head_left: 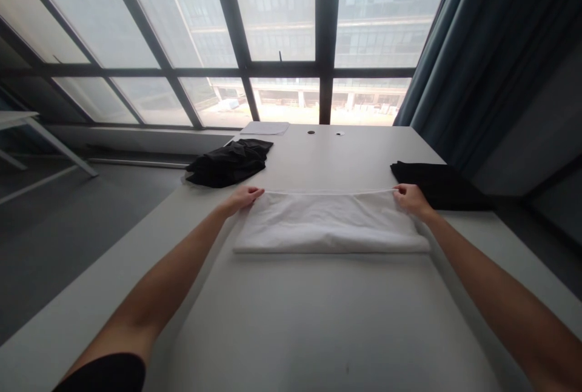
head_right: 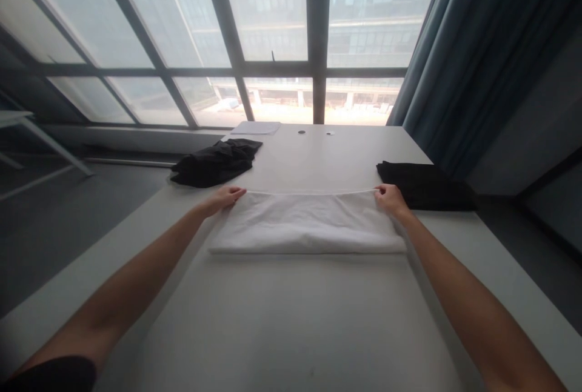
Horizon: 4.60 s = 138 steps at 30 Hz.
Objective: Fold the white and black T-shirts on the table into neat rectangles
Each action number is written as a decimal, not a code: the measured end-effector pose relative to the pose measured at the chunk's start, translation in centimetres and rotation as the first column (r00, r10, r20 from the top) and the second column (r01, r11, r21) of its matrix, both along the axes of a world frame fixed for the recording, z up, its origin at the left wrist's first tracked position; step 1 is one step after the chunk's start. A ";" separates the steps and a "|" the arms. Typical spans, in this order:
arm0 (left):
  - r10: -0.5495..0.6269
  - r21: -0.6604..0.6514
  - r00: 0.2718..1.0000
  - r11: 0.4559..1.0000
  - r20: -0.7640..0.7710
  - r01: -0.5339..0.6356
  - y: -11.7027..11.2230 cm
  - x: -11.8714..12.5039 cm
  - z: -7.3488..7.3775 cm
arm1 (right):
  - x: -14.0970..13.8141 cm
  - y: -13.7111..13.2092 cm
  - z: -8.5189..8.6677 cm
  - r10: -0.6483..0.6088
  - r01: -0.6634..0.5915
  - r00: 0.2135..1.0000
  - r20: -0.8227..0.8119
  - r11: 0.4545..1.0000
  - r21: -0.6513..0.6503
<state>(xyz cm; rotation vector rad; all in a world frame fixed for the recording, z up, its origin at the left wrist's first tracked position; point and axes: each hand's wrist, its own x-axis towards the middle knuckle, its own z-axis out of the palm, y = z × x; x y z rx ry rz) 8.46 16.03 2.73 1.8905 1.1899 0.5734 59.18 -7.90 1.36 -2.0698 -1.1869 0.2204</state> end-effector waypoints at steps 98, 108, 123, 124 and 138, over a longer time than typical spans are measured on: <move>-0.090 0.474 0.788 0.755 -0.609 0.453 -12.0 12.5 -5.3 | -13.2 0.9 -4.4 0.385 -0.284 0.801 0.459 0.918 -0.275; -0.101 0.466 0.797 0.764 -0.596 0.446 -11.5 12.1 -5.3 | -10.5 0.3 -4.4 0.291 -0.168 0.850 0.440 0.940 -0.298; -0.104 0.421 0.739 0.765 -0.666 0.487 -11.8 11.7 -4.9 | -10.7 0.7 -5.6 0.270 -0.170 0.861 0.430 0.952 -0.255; -0.105 0.417 0.736 0.767 -0.669 0.488 -11.8 11.7 -4.8 | -10.7 0.7 -5.6 0.268 -0.171 0.864 0.426 0.952 -0.253; -0.168 0.415 0.754 0.749 -0.634 0.516 -13.1 16.2 -3.1 | -13.7 0.6 -3.8 0.339 -0.284 0.799 0.497 0.941 -0.185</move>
